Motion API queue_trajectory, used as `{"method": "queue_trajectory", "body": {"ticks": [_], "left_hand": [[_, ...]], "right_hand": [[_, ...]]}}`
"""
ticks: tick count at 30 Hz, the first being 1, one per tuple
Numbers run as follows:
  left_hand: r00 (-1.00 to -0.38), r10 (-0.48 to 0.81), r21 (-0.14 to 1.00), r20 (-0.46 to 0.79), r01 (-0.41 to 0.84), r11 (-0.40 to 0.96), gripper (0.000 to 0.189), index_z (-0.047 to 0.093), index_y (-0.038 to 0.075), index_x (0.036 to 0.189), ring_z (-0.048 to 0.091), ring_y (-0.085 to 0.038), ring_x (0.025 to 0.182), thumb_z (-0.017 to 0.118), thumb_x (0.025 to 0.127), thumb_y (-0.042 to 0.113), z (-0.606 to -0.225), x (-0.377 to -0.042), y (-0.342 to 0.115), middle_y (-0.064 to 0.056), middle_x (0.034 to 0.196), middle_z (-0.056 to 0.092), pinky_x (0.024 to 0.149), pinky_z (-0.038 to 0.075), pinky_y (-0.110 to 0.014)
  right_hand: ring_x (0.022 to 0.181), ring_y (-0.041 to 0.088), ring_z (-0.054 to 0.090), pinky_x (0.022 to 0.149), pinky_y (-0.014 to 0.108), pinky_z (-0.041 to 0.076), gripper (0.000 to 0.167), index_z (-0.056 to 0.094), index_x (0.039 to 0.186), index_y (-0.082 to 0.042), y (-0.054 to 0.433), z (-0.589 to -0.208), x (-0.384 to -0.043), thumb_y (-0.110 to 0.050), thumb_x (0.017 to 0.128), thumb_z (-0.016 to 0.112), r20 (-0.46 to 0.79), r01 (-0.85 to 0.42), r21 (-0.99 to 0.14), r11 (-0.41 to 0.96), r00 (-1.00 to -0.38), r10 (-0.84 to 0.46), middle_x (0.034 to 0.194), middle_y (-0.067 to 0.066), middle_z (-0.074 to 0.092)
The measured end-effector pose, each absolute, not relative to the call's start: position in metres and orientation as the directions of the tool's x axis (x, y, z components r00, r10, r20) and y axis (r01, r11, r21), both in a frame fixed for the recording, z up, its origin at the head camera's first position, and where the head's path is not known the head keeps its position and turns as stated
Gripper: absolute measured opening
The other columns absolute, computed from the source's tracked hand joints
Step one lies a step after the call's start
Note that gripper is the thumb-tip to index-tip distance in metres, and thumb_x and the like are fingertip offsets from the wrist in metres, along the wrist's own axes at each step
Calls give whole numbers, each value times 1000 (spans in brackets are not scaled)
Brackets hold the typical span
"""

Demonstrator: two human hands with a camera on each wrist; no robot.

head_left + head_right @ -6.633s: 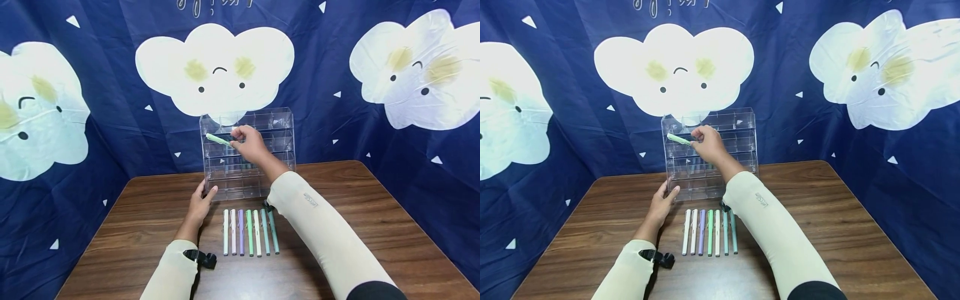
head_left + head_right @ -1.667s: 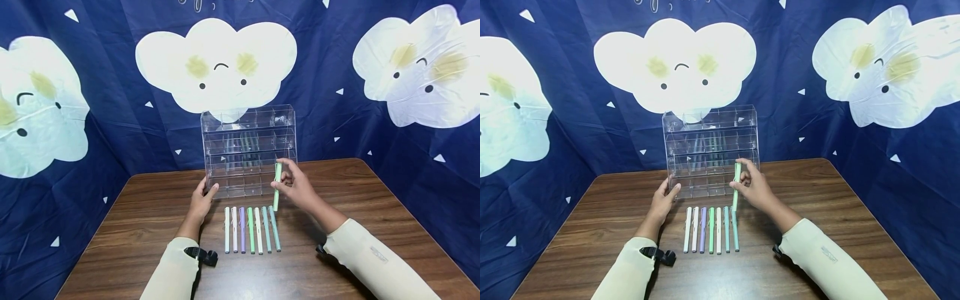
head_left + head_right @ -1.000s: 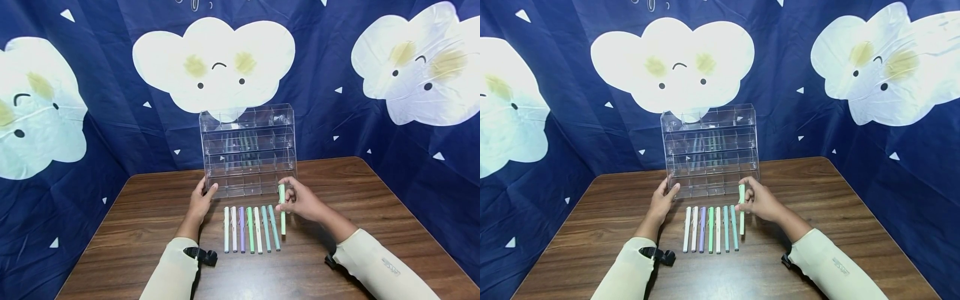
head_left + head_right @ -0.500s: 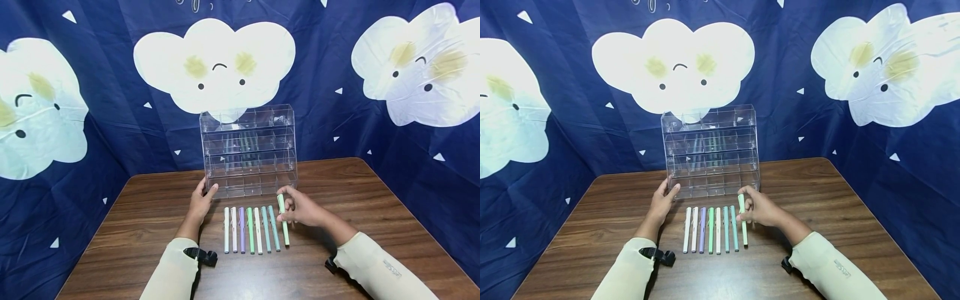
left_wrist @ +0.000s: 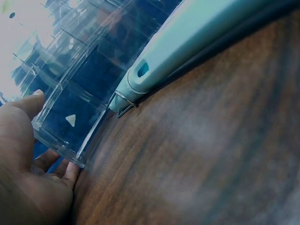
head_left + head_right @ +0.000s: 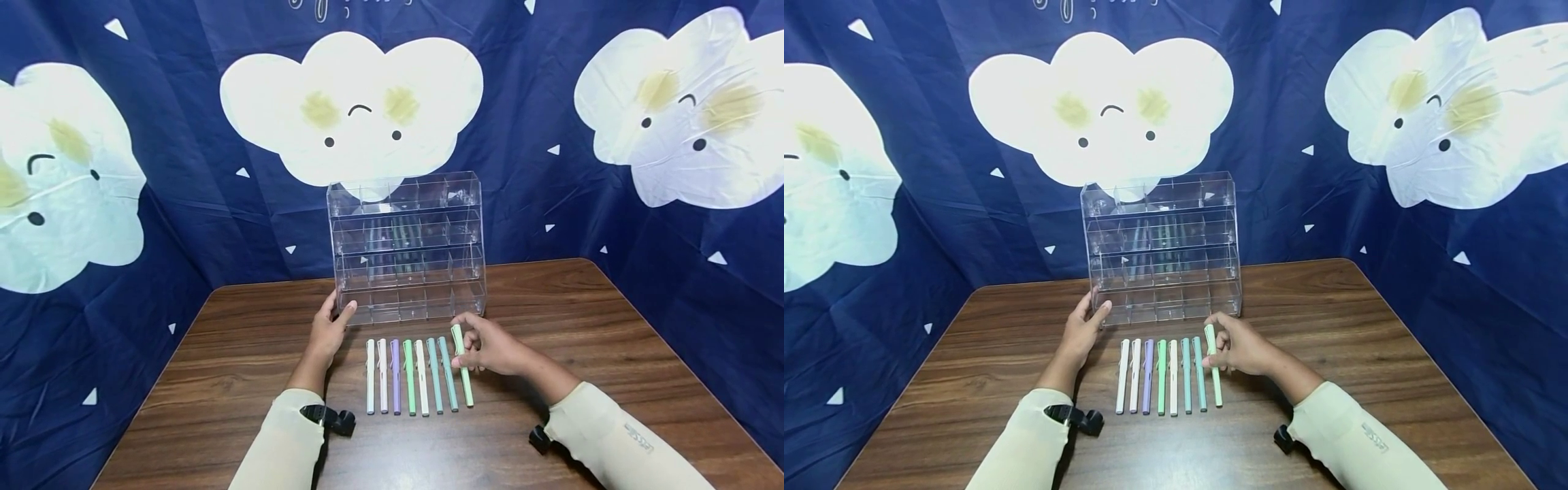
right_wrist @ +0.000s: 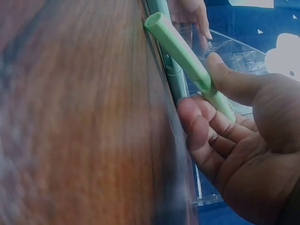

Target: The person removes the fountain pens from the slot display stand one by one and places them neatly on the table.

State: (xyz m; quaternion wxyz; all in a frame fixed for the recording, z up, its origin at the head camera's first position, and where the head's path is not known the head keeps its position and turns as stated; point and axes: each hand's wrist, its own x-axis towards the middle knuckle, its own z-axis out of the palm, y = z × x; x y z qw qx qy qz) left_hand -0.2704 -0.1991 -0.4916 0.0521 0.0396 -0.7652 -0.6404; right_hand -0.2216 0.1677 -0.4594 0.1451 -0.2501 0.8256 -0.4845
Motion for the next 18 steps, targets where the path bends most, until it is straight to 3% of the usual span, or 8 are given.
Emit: {"method": "queue_trajectory", "body": {"ticks": [18], "left_hand": [[-993, -119, 981, 26, 3, 192, 71, 36, 19, 172, 50, -40, 153, 68, 110, 34, -493, -270, -200, -23, 167, 49, 117, 48, -53]], "right_hand": [[50, 13, 53, 51, 26, 50, 71, 50, 146, 11, 170, -476, -230, -15, 92, 89, -46, -218, -880, 422, -846, -532, 74, 0, 60]]}}
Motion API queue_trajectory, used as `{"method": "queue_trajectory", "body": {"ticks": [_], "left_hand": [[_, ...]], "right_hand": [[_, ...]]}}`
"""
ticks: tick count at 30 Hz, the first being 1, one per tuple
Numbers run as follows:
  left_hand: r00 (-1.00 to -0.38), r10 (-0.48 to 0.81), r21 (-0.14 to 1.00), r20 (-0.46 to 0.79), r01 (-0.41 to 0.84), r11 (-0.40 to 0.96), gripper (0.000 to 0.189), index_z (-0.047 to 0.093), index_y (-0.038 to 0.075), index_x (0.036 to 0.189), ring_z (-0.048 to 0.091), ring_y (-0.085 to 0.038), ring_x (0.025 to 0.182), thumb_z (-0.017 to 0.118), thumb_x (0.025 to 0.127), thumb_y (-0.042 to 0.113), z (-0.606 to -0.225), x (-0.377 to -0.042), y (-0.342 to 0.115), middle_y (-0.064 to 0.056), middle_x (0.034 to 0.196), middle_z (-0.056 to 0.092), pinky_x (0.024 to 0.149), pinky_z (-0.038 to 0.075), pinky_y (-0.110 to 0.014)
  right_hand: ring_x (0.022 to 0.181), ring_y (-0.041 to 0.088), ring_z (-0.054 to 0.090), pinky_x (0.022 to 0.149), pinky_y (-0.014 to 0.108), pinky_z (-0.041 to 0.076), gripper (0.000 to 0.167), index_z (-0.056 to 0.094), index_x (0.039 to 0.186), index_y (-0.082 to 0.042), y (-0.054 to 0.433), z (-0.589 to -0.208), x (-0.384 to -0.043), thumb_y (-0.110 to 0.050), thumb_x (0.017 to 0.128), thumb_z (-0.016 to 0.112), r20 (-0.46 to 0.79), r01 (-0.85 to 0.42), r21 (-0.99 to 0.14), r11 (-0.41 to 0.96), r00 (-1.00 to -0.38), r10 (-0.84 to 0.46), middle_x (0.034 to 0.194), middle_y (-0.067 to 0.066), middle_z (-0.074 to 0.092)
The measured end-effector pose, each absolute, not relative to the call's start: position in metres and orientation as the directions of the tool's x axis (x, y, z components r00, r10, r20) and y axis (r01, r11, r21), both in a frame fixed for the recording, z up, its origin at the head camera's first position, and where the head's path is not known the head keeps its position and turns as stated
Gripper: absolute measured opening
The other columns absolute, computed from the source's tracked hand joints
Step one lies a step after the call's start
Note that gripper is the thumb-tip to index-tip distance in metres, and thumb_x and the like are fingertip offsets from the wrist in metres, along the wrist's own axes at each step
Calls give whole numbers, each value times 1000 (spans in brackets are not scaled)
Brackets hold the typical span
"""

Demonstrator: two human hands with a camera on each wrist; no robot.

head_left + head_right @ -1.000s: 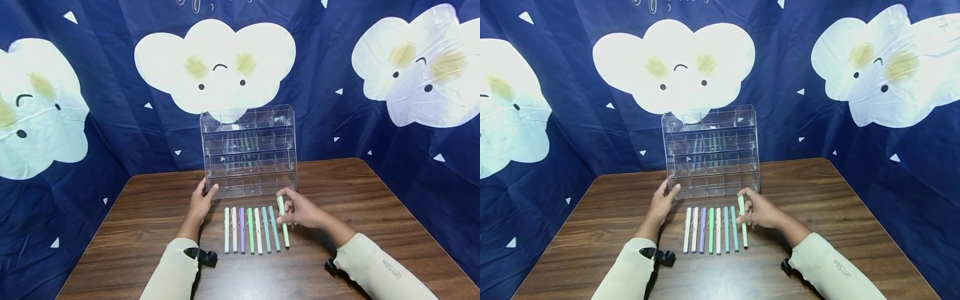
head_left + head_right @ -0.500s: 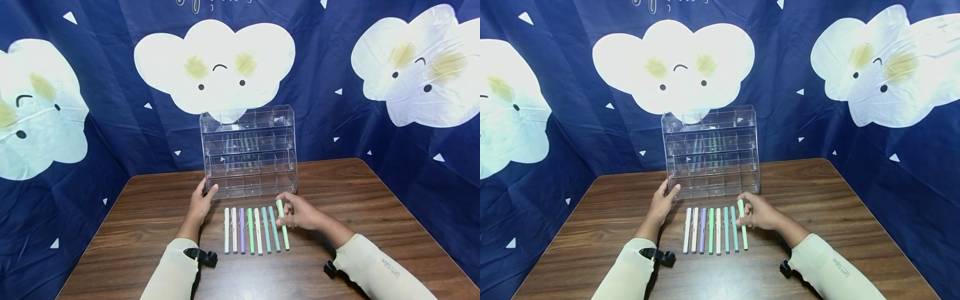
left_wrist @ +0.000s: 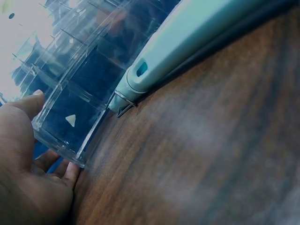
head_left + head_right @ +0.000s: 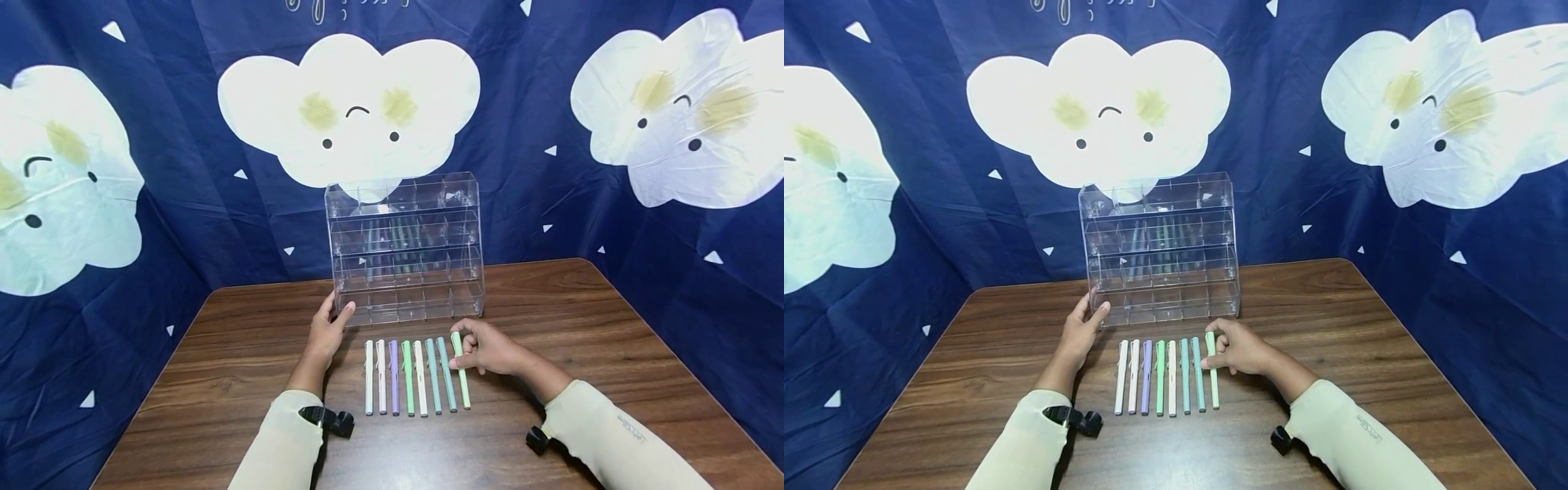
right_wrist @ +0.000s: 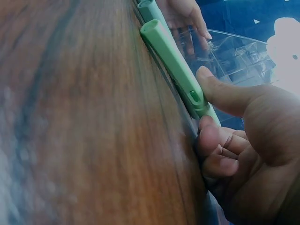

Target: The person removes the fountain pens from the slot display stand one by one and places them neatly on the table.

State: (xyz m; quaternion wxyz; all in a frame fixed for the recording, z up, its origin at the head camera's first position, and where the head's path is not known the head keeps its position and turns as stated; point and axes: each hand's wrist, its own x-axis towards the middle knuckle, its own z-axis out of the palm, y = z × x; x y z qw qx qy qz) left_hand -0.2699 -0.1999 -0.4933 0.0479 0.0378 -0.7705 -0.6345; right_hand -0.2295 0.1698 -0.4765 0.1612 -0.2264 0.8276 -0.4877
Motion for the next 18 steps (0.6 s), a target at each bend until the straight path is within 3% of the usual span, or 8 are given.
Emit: {"method": "queue_trajectory", "body": {"ticks": [18], "left_hand": [[-993, -115, 982, 33, 10, 189, 71, 36, 18, 172, 49, -40, 153, 67, 111, 34, -493, -270, -200, -24, 169, 47, 112, 50, -50]], "right_hand": [[52, 12, 50, 51, 25, 48, 79, 48, 151, 16, 167, -480, -230, -14, 91, 90, -58, -211, -864, 457, -860, -506, 74, 0, 58]]}}
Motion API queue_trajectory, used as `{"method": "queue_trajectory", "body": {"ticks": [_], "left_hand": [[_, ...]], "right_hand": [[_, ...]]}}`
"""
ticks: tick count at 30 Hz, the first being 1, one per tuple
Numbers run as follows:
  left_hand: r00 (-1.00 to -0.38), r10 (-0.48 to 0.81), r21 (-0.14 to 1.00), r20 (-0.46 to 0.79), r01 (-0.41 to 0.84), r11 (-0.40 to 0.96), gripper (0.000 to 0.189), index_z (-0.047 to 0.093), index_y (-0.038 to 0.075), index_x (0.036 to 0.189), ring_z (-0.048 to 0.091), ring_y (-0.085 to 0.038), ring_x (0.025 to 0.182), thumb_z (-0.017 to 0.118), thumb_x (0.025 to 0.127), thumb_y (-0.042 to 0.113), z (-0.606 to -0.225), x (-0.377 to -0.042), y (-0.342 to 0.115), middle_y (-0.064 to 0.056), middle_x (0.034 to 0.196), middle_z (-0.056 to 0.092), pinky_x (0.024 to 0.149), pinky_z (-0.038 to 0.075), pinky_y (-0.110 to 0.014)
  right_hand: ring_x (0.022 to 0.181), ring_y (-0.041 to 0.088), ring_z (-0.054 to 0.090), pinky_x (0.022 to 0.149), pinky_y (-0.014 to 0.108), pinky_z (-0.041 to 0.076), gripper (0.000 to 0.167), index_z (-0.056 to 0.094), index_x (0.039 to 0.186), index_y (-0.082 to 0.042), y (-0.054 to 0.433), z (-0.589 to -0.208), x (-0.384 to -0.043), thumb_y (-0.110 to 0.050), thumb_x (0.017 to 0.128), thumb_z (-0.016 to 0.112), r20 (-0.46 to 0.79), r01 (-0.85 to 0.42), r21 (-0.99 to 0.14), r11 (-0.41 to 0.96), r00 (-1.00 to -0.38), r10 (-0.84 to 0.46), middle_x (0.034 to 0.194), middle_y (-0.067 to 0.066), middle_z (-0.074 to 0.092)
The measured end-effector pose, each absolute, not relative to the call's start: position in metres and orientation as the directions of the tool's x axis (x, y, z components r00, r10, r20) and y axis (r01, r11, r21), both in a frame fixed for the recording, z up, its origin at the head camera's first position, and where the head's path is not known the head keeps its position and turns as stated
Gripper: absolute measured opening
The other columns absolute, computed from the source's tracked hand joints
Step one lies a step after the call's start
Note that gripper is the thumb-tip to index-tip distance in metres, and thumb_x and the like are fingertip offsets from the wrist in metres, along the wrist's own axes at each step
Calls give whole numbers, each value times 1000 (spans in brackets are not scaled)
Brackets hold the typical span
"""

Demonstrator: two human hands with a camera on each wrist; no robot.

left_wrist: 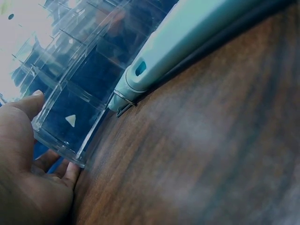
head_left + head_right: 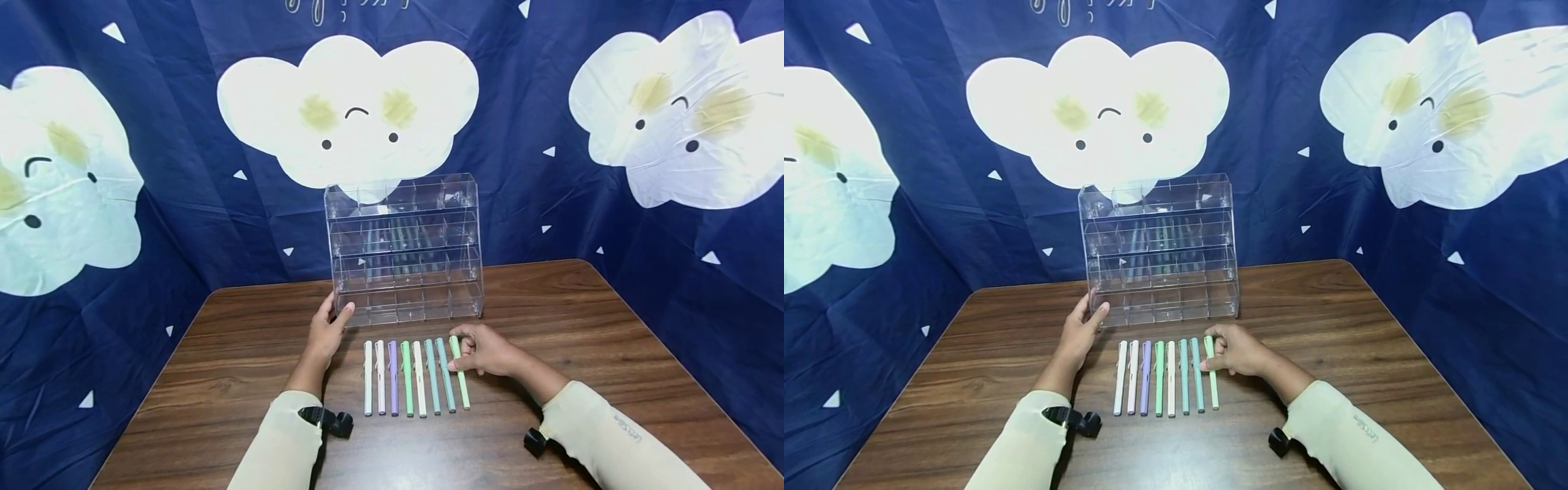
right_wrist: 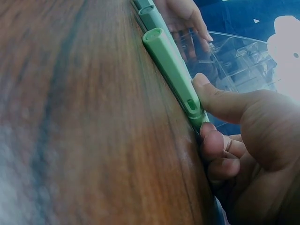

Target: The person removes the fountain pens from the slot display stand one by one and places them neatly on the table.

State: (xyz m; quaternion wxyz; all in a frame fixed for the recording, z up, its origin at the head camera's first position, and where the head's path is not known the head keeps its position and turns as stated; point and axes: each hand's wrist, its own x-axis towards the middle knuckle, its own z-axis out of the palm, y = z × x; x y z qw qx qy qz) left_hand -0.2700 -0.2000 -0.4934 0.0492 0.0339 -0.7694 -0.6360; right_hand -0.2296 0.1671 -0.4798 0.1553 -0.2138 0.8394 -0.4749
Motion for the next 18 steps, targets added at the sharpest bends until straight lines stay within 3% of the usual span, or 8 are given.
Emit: {"method": "queue_trajectory", "body": {"ticks": [11, 18], "left_hand": [[-992, -119, 983, 44, 21, 184, 74, 32, 21, 174, 45, -40, 157, 68, 111, 33, -493, -269, -200, -21, 170, 44, 122, 44, -56], [-991, -129, 977, 41, 13, 214, 82, 20, 16, 176, 28, -42, 166, 66, 111, 35, -491, -265, -204, -21, 177, 31, 134, 29, -59]], "right_hand": [[51, 13, 52, 53, 25, 51, 84, 43, 153, 20, 169, -480, -231, -13, 91, 89, -56, -213, -869, 448, -856, -515, 73, 0, 59], [53, 13, 53, 51, 25, 50, 87, 38, 156, 22, 170, -480, -231, -11, 93, 88, -54, -182, -895, 406, -861, -506, 76, 2, 61]]}}
